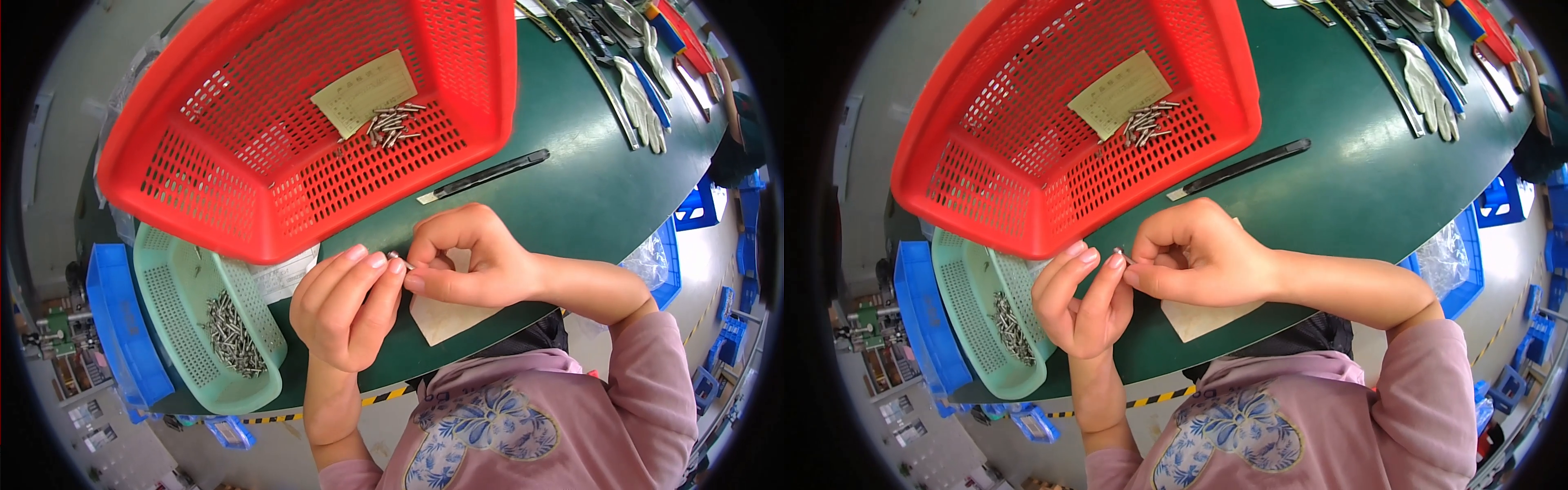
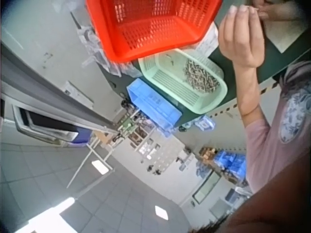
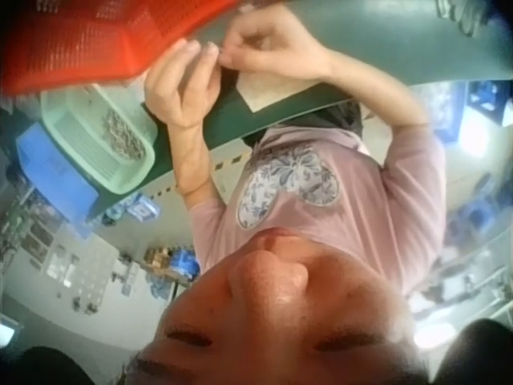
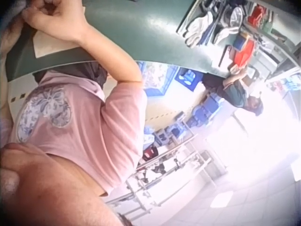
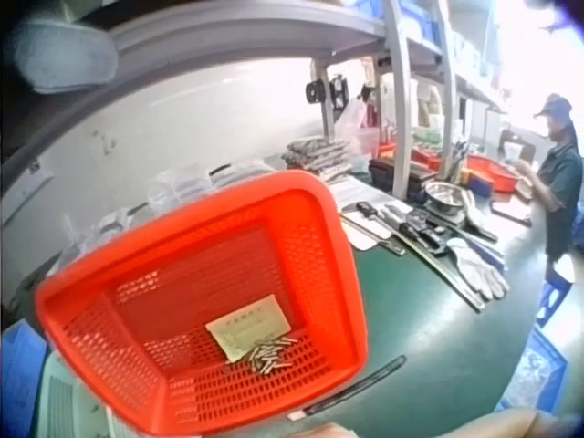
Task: Inspecting and sorting small metal industrial components at a manufacturing workbench.
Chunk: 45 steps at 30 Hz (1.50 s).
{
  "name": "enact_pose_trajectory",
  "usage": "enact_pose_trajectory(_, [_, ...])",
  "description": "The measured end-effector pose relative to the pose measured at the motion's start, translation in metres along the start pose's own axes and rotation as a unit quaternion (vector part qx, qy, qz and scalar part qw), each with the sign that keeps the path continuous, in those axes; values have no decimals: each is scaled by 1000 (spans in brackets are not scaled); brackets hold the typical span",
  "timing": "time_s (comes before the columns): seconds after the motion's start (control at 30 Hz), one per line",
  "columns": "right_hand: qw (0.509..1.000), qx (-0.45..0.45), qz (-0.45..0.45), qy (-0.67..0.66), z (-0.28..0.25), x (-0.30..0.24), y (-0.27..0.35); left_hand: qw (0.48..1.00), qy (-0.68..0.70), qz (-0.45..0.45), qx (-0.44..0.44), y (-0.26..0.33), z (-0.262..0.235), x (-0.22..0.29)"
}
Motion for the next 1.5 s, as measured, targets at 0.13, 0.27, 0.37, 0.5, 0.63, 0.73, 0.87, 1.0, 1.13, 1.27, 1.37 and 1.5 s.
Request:
enact_pose_trajectory(0.13, [999,14,-24,24,-7,5,4,1000,-4,-14,-21,-4,8,2])
enact_pose_trajectory(0.27, [995,16,-96,35,1,9,-7,997,-56,8,-59,-2,-3,-1])
enact_pose_trajectory(0.37, [992,25,-117,34,11,19,-11,997,-50,26,-48,7,-7,-2])
enact_pose_trajectory(0.5, [992,37,-100,71,9,21,-6,998,-44,8,-51,-4,-7,1])
enact_pose_trajectory(0.63, [979,78,-100,161,3,15,-1,980,-166,-108,-29,-5,-58,-11])
enact_pose_trajectory(0.73, [942,100,-194,253,2,22,-1,928,-265,-235,-111,21,-103,-25])
enact_pose_trajectory(0.87, [912,100,-230,325,4,22,-1,821,-335,-398,-235,30,-127,-28])
enact_pose_trajectory(1.0, [896,63,-214,384,-3,16,-2,876,-243,-381,-165,43,-121,-33])
enact_pose_trajectory(1.13, [862,120,-245,428,-10,11,-18,927,-109,-346,-94,-7,-76,-4])
enact_pose_trajectory(1.27, [756,182,-175,604,-37,7,-44,962,-11,-247,-111,-19,-17,-8])
enact_pose_trajectory(1.37, [725,174,-156,648,-42,9,-66,969,19,-225,-97,-5,7,-15])
enact_pose_trajectory(1.5, [752,131,-153,628,-51,4,-72,971,30,-225,-78,15,14,-13])
Point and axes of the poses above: each hand's wrist, its own y-axis away from the middle knuckle, its own z-axis out of the palm, x = y × z, the point moved 1 cm from there along -y, towards the middle knuckle, and after that the axes turned 4 degrees about z, right-handed, at the moved point
